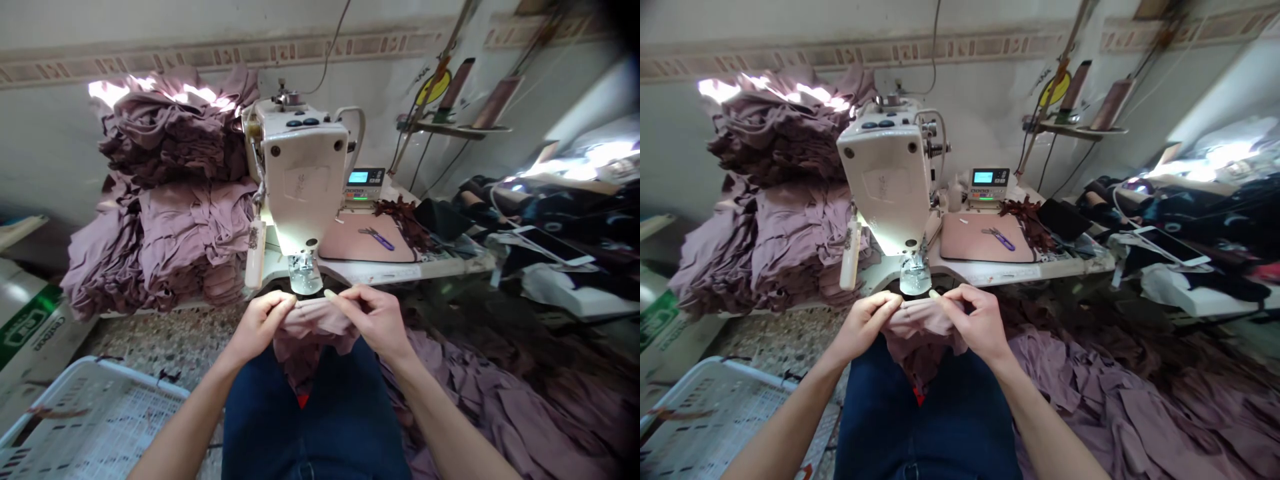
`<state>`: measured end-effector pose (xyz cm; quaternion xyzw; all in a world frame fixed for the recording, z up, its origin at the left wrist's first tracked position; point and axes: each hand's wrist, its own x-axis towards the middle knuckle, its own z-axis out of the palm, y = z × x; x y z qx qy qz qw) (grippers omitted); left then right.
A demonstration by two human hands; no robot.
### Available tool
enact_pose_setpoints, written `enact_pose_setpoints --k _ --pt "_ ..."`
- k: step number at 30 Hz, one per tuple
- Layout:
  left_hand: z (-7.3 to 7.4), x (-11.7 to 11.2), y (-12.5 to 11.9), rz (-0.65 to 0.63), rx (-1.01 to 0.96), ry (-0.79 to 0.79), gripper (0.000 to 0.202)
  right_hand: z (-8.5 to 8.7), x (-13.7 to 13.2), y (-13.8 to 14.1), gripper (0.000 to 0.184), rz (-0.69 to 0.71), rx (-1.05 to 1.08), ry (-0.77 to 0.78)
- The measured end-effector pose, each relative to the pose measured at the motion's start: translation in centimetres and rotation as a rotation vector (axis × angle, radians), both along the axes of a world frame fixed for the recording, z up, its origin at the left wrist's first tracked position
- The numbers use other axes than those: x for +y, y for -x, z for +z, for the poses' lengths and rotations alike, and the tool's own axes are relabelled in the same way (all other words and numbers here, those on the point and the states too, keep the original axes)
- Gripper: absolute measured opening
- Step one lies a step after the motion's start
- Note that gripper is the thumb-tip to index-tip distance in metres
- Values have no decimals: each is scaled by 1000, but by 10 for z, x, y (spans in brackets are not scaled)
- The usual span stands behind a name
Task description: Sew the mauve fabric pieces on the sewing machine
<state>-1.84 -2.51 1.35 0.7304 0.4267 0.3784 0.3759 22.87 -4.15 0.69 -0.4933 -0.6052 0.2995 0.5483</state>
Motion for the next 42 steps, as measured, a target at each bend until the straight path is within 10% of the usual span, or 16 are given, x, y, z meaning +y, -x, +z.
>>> enact_pose_setpoints --k 10,25,39,42 --pt "-1 29 -12 279 -46 106 40 -15 41 -3 34 -8 202 185" --pt "-8 62 -31 184 -378 140 42 -18 66 -12 42 -76 248 196" --pt "-28 33 28 393 -170 90 37 -84 13 5 45 -159 256 169" --pt "-22 37 35 454 -201 58 35 -82 3 31 56 -5 264 203"
